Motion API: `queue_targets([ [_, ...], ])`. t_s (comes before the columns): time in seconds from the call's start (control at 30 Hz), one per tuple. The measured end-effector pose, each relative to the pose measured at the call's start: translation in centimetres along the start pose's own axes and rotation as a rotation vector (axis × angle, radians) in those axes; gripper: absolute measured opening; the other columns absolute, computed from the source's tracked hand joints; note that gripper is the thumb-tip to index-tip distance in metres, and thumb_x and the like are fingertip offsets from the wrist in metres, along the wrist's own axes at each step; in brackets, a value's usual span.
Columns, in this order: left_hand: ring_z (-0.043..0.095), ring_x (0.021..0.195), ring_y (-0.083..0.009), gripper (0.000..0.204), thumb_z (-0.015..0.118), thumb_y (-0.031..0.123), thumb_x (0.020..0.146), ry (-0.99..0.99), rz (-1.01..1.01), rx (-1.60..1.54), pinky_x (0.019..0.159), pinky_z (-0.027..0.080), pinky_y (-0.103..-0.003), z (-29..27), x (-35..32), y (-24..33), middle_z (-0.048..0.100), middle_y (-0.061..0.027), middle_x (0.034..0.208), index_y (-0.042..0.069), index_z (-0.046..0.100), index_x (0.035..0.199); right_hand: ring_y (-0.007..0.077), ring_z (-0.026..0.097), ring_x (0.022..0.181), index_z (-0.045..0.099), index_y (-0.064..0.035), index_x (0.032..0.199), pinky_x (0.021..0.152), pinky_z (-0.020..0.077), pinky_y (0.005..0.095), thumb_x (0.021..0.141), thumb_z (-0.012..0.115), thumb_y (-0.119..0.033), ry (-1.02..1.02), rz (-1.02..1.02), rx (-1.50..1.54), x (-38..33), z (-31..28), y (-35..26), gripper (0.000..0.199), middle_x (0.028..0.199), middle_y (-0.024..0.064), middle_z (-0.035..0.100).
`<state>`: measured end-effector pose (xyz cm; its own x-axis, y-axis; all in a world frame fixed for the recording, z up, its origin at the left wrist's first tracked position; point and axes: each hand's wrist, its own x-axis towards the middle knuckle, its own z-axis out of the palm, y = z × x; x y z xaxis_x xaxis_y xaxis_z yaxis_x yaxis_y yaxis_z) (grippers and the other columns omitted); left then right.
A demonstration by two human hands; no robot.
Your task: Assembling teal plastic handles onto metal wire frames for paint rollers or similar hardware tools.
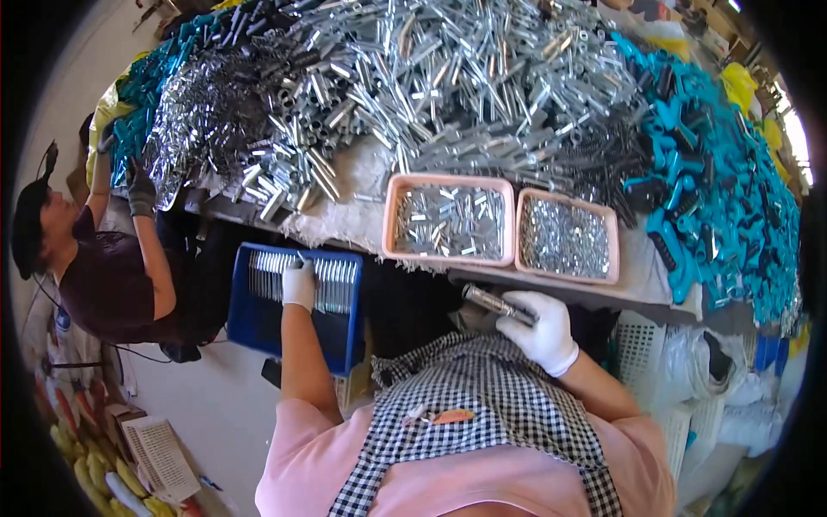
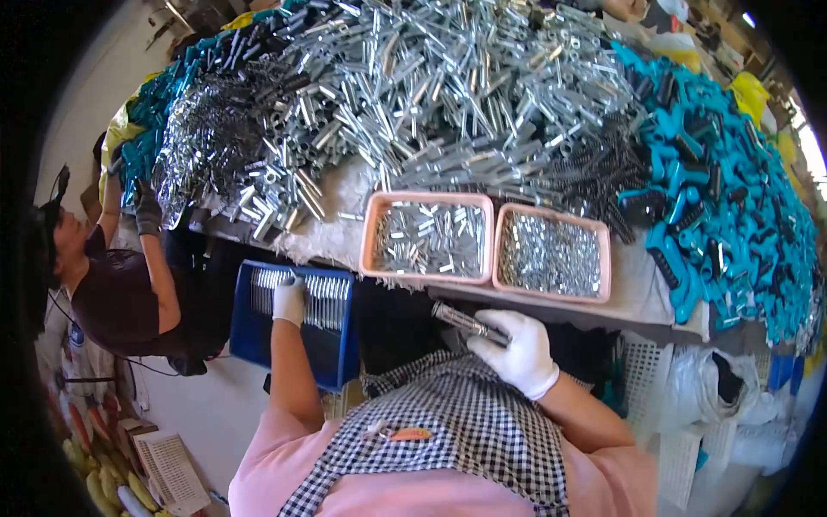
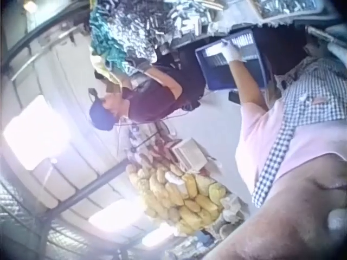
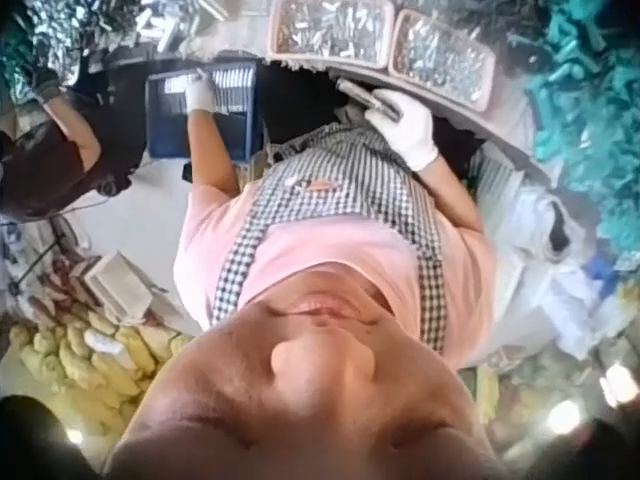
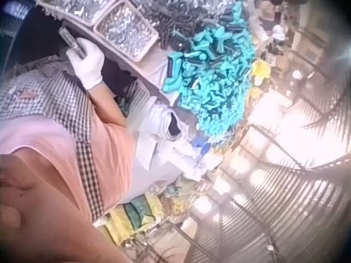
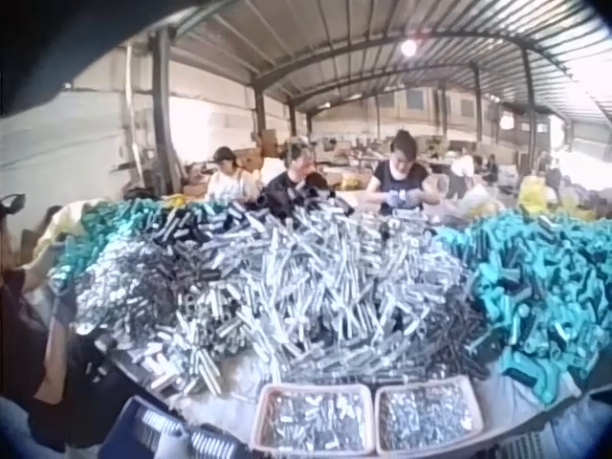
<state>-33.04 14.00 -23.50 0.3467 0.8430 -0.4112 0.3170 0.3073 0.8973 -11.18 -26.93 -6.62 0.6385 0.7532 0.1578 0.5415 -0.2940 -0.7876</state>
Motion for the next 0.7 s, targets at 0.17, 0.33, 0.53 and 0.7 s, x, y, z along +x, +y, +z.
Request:
queue_targets([
  [0.17, 0.061, 0.068, -0.0174, 0.009, 0.059, 0.009, 0.091, -0.231, 0.002, -0.377, 0.063, 0.054, -0.034, 5.9, -14.8, 10.5, 0.058, -0.0066, 0.077, 0.0, 0.058, 0.092, 0.0329, 0.07, 0.078, 0.071, -0.0011, 0.1, 0.07, 0.0555, 0.0363, 0.069, 0.081, -0.02, -0.009, -0.005, 0.013, -1.3, -0.9, 0.5, 0.038, 0.089, 0.0178, 0.07],
  [0.33, 0.061, 0.064, -0.0159, 0.012, 0.058, 0.01, 0.093, -0.261, 0.072, -0.42, 0.063, 0.057, -0.032, 12.0, -21.5, 11.5, 0.06, -0.0083, 0.078, -0.001, 0.057, 0.098, 0.031, 0.068, 0.071, 0.071, -0.0022, 0.095, 0.063, 0.0538, 0.0362, 0.068, 0.081, -0.019, 0.017, -0.06, -0.039, -2.7, -2.0, 0.9, 0.034, 0.082, 0.0141, 0.069],
  [0.53, 0.058, 0.062, -0.017, 0.028, 0.056, 0.005, 0.091, -0.344, 0.07, -0.429, 0.06, 0.054, -0.032, 17.9, -25.2, 10.9, 0.056, -0.0079, 0.079, -0.002, 0.048, 0.117, 0.0279, 0.064, 0.063, 0.068, -0.0076, 0.094, 0.056, 0.051, 0.0367, 0.067, 0.08, -0.018, 0.176, -0.269, -0.249, -4.5, -3.4, 2.4, 0.031, 0.076, 0.0083, 0.066],
  [0.7, 0.066, 0.066, -0.0201, 0.015, 0.055, 0.01, 0.095, -0.501, -0.068, -0.423, 0.059, 0.058, -0.033, 20.4, -27.4, 10.3, 0.063, -0.0108, 0.085, 0.0, 0.055, 0.106, 0.0241, 0.063, 0.067, 0.067, -0.0093, 0.097, 0.055, 0.0507, 0.0361, 0.065, 0.081, -0.016, 0.29, -0.414, -0.35, -5.0, -4.0, 3.9, 0.036, 0.086, 0.0059, 0.063],
])
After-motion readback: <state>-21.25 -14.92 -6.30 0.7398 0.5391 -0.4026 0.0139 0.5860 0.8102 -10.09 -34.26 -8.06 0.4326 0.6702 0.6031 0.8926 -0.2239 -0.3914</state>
